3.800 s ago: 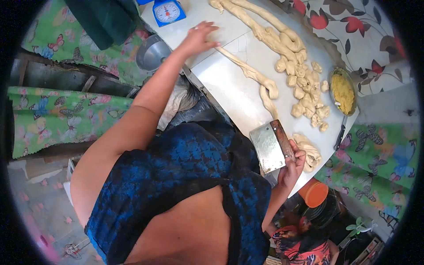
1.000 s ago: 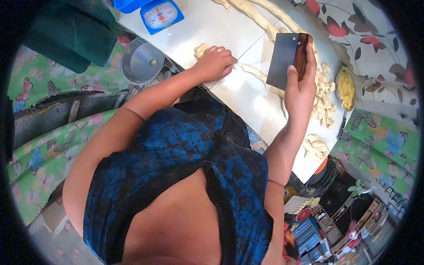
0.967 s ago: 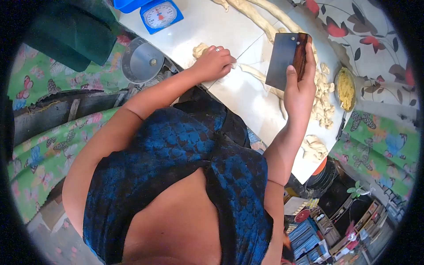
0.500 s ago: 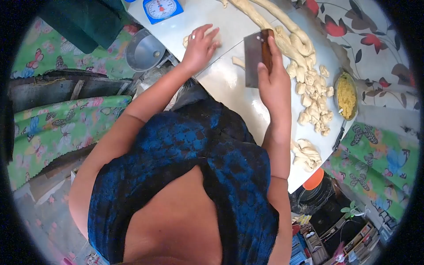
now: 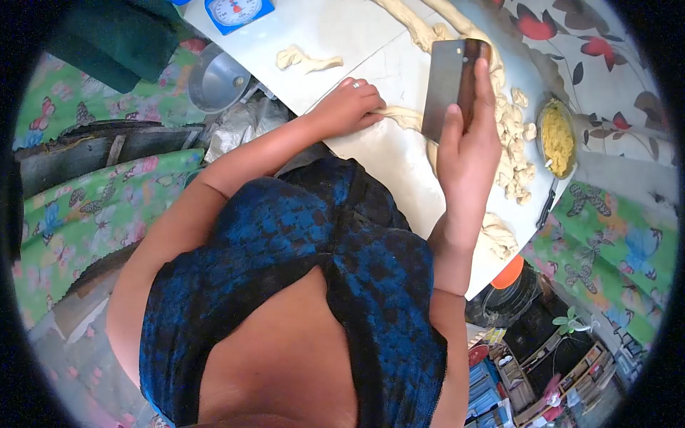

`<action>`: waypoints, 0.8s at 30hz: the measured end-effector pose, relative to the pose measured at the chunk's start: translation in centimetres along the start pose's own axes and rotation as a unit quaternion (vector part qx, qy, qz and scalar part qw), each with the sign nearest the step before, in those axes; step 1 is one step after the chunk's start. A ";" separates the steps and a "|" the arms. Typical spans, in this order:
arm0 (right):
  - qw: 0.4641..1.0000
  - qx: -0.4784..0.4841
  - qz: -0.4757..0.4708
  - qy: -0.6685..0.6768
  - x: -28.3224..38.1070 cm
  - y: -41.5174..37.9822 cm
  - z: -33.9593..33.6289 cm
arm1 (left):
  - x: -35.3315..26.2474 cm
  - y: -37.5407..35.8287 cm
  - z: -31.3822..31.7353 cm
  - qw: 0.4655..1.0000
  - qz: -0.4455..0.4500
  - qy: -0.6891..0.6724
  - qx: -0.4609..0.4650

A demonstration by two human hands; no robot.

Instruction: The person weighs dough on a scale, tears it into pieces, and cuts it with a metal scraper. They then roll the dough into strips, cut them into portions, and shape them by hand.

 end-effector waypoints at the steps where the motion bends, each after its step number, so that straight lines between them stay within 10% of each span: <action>1: 0.999 0.024 -0.005 -0.028 -0.8 0.1 1.0 | -0.2 -0.3 0.1 1.000 -0.002 -0.002 0.005; 6: 0.982 0.154 0.101 -0.046 -5.3 1.8 8.9 | -0.1 -0.3 -0.7 0.999 -0.032 0.005 0.010; 13: 0.990 0.007 0.016 0.140 -5.9 1.8 3.3 | 2.3 -1.2 -3.3 0.972 -0.209 -0.065 -0.084; 24: 0.977 -0.094 0.177 0.079 -4.9 -4.8 -5.3 | -4.5 4.7 3.7 0.992 0.109 0.061 -0.031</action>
Point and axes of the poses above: each hand's wrist, its own y-axis towards the middle knuckle, its own z-axis out of the palm, x = y × z, the point moved 3 cm from there along y, towards the middle knuckle, and after that the axes turned 3 degrees about -z, right-handed, at the moved point
